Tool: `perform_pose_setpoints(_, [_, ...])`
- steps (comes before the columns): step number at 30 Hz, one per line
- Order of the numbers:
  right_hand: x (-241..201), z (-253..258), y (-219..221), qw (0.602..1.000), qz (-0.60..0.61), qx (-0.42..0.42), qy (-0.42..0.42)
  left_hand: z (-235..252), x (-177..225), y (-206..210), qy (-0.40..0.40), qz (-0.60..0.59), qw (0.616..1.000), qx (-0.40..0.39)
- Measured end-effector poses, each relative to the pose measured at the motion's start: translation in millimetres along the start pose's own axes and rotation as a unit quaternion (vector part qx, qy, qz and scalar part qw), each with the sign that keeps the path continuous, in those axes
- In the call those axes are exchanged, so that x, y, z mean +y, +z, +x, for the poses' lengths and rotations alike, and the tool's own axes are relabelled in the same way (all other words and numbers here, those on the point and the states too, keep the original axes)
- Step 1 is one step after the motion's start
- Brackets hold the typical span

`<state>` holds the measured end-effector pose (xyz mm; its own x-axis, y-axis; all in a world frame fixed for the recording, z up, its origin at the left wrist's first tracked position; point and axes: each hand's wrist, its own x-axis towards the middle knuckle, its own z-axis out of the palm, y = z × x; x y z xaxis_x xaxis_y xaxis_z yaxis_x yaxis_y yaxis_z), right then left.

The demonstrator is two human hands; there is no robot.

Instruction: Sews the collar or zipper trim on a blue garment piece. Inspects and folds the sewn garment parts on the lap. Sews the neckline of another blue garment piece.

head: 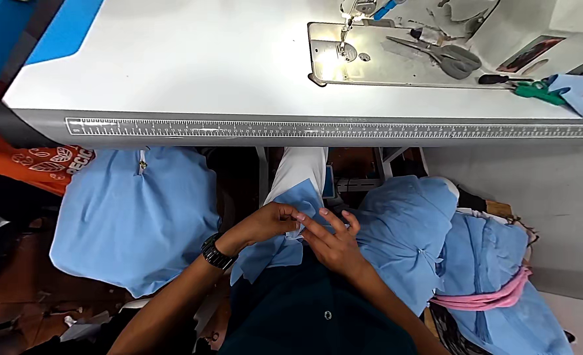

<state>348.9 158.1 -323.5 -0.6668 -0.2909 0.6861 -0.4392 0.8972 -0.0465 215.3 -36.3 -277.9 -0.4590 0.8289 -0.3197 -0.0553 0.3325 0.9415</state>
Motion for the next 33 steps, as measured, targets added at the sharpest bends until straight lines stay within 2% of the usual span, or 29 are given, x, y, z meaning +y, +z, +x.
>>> perform_pose_setpoints(5, [3.4, 1.0, 2.1, 0.996, 0.047, -0.049, -0.053, 6.8, -0.4, 6.3, -0.04, 0.013, 0.998, -0.036])
perform_pose_setpoints(7, [6.8, -0.1, 2.8, 0.995, 0.073, -0.049, -0.044, 7.4, -3.4, 7.9, -0.045, 0.021, 0.999, -0.007])
perform_pose_setpoints(9, [9.5, -1.1, 3.1, 0.993, 0.11, -0.045, -0.014, 4.1, -8.5, 8.2, 0.015, 0.074, 0.995, 0.072])
perform_pose_setpoints(11, [11.8, -1.5, 2.8, 0.989, 0.139, -0.044, 0.018, -1.4, -15.3, 7.2, 0.127, 0.177, 0.964, 0.15])
perform_pose_setpoints(12, [12.8, -1.9, 3.0, 0.988, 0.146, -0.046, 0.031, -5.2, -17.2, 6.9, 0.18, 0.213, 0.946, 0.165])
perform_pose_setpoints(14, [13.3, -2.1, 3.5, 0.983, 0.166, -0.052, 0.052, -12.1, -20.2, 9.6, 0.242, 0.242, 0.929, 0.142])
perform_pose_setpoints(17, [14.2, -1.1, 3.3, 0.979, 0.177, -0.077, 0.066, -10.1, -36.2, 19.6, 0.267, 0.293, 0.908, 0.136])
perform_pose_setpoints(20, [16.2, 0.6, 1.4, 0.98, 0.17, -0.08, 0.068, -5.0, -47.9, 21.8, 0.263, 0.244, 0.919, 0.164])
perform_pose_setpoints(22, [18.0, 0.1, -1.5, 0.978, 0.177, -0.072, 0.081, -4.3, -46.4, 22.4, 0.242, 0.176, 0.942, 0.155])
perform_pose_setpoints(25, [19.8, 1.7, -2.8, 0.968, 0.217, -0.05, 0.115, -5.0, -44.1, 24.1, 0.228, 0.12, 0.955, 0.145])
perform_pose_setpoints(28, [17.7, 9.9, -8.7, 0.948, 0.274, -0.04, 0.155, -7.6, -32.0, 22.7, 0.242, 0.109, 0.949, 0.171])
perform_pose_setpoints(33, [18.3, 37.0, -32.1, 0.914, 0.368, -0.033, 0.166, -27.3, 22.2, 4.5, 0.319, 0.181, 0.907, 0.21])
